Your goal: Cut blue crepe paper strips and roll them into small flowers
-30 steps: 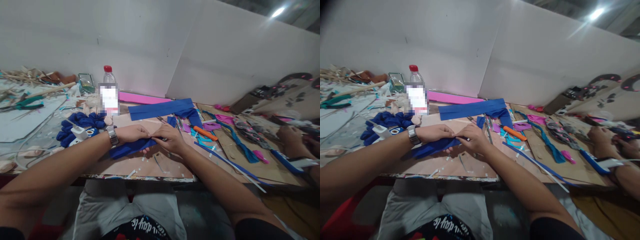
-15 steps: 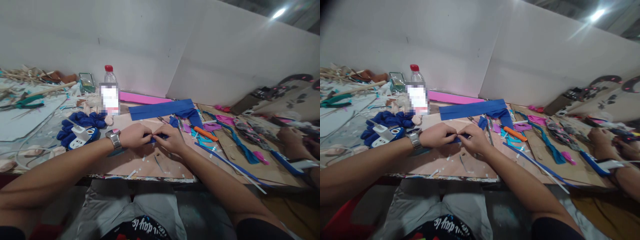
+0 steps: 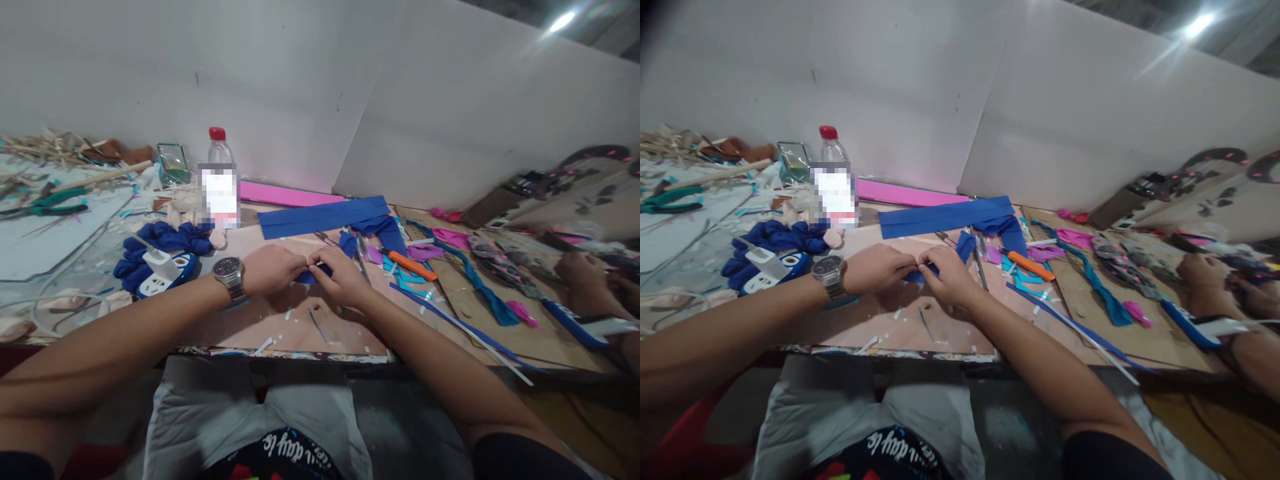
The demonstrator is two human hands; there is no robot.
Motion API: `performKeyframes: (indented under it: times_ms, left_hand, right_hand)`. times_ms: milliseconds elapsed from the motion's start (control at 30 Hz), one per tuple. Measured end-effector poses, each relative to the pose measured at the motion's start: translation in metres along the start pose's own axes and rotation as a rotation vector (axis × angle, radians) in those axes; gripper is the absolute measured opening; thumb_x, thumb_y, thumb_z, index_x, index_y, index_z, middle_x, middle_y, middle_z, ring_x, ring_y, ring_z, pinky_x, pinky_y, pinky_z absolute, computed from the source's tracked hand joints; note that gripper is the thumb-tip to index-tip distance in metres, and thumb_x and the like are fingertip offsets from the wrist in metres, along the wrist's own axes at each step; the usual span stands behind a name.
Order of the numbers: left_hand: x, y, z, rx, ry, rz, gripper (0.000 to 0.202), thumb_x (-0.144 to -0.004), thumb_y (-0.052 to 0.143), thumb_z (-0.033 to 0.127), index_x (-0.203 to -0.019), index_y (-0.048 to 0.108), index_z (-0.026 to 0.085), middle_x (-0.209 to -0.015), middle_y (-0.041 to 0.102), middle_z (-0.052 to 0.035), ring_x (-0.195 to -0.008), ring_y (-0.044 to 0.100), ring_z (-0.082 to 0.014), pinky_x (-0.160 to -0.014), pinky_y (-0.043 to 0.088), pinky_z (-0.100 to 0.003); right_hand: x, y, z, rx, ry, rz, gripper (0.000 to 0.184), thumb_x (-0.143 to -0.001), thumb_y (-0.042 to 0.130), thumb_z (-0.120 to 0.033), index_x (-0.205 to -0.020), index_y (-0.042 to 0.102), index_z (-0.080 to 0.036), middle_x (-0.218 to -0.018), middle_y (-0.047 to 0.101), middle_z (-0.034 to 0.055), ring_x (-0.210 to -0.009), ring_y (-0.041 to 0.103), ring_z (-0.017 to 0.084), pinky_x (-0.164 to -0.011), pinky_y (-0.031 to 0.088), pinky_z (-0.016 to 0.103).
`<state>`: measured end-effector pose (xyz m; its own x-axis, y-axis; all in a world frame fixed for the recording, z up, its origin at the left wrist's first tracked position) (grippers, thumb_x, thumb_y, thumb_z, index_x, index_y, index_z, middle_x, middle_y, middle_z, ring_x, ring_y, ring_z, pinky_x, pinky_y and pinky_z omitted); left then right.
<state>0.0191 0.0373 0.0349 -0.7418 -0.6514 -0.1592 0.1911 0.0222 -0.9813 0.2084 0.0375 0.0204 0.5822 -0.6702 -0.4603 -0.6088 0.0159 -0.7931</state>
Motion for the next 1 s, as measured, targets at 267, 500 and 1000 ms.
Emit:
performKeyframes:
  times_ms: [267,500,1000]
  left_hand:
    - [0.003,-0.005,-0.004,0.240,-0.053,0.097,0.034,-0.101,0.049,0.035,-0.083,0.072,0.018,-0.076,0.073,-0.0052,-0.065,0.059,-0.0169,-0.062,0.031,-0.030]
    - [0.002,0.000,-0.006,0.316,-0.062,0.085,0.033,-0.100,0.051,0.035,-0.089,0.076,0.018,-0.079,0.075,-0.0058,-0.066,0.057,-0.0165,-0.062,0.031,-0.029]
    - [0.000,0.000,-0.013,0.510,-0.068,0.001,0.036,-0.099,0.051,0.038,-0.088,0.076,0.015,-0.077,0.072,-0.0042,-0.068,0.057,-0.0148,-0.064,0.036,-0.028]
  right_hand:
    - [0.000,-0.002,0.003,0.006,-0.009,0.050,0.005,-0.093,0.061,-0.024,-0.092,0.065,-0.020,-0.092,0.073,0.0072,-0.088,0.066,0.023,-0.086,0.048,0.039]
    - [0.001,-0.001,0.001,0.029,-0.049,0.068,0.006,-0.092,0.061,-0.022,-0.089,0.066,-0.021,-0.088,0.074,0.0059,-0.086,0.067,0.022,-0.089,0.048,0.040]
    - [0.001,-0.003,0.001,0.012,-0.022,0.080,0.009,-0.092,0.061,-0.025,-0.087,0.067,-0.021,-0.087,0.075,0.0053,-0.085,0.068,0.022,-0.087,0.048,0.039]
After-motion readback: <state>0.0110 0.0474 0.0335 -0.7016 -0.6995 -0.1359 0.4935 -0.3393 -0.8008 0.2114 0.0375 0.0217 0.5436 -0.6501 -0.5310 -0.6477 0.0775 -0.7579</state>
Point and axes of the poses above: each hand's wrist, its own x-axis away from the middle knuckle, its own y-axis out of the palm, z = x × y, the point moved 2 cm from there along -x, towards the middle knuckle
